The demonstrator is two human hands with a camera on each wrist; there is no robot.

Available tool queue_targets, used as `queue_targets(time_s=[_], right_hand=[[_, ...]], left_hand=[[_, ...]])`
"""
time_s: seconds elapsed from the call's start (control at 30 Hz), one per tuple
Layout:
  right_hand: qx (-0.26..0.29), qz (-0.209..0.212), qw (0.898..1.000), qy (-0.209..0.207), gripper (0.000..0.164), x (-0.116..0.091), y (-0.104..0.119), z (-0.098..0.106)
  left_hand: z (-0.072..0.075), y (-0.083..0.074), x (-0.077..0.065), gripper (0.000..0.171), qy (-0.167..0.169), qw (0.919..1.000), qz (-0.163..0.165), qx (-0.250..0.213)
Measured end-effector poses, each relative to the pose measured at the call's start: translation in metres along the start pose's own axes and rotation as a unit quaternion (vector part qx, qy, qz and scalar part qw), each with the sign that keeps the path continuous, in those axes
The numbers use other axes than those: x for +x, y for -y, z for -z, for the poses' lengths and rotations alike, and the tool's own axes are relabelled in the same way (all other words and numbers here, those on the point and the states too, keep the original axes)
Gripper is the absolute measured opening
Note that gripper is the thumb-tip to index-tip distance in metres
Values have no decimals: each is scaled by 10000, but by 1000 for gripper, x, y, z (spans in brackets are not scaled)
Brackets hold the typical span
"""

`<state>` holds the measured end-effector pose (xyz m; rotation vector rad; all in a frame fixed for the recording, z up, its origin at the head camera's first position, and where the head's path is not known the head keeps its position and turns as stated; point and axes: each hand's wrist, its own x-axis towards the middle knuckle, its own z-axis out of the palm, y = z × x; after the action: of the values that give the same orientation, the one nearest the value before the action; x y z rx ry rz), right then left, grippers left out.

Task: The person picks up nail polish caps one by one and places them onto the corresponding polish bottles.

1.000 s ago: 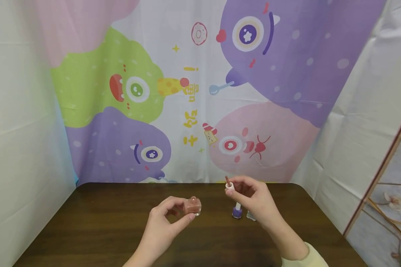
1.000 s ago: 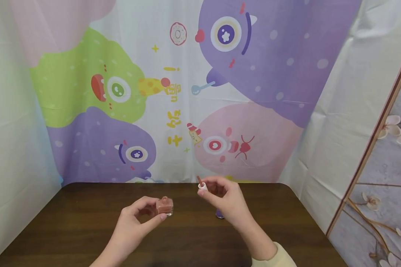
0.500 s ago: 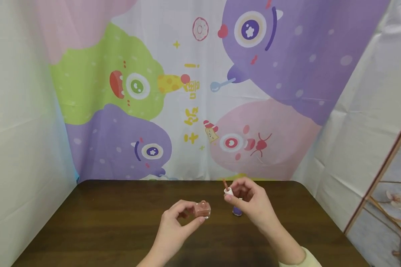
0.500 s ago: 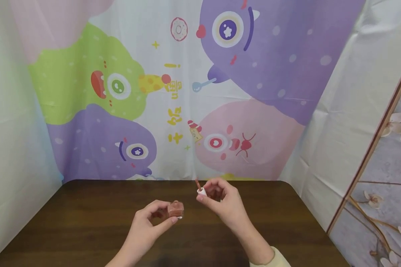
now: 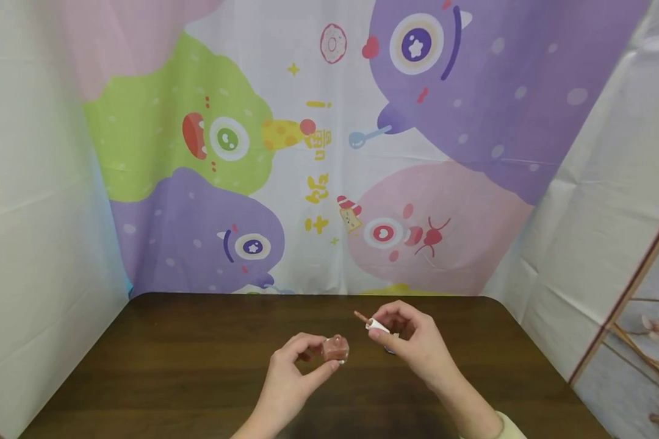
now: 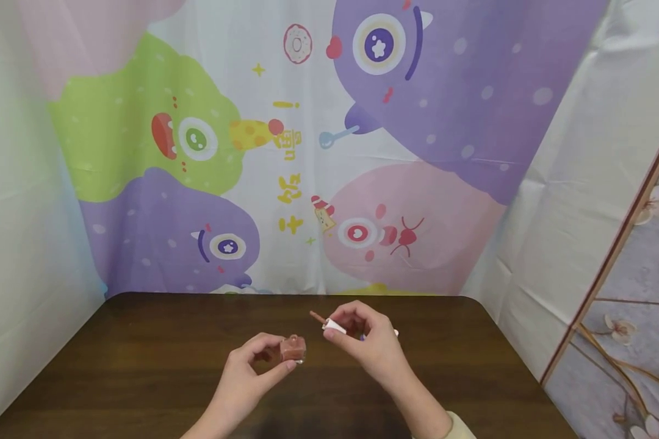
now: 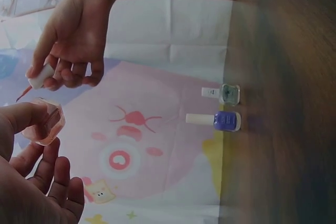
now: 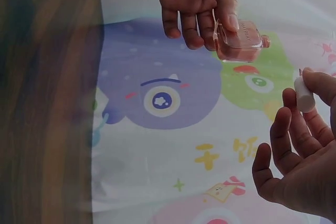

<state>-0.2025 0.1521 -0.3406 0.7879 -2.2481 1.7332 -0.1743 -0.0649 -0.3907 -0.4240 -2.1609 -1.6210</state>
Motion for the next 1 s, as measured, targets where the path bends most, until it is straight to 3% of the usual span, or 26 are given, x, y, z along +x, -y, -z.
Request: queue_targets(time_s=[0.53,0.87,1.0], right_hand=[[-514,26,9986,142,17,-1,6,4],[-817,107,9962,277,18,-3,12,4],[-879,267,9949,407,17,-3,13,5]], left_hand=[[5,1,-4,31,-14,9981,-479,395],[9,-1,-5,33,-131,9916,-1077,704],[10,-2,-5,34,-122,9904,-1158,744]])
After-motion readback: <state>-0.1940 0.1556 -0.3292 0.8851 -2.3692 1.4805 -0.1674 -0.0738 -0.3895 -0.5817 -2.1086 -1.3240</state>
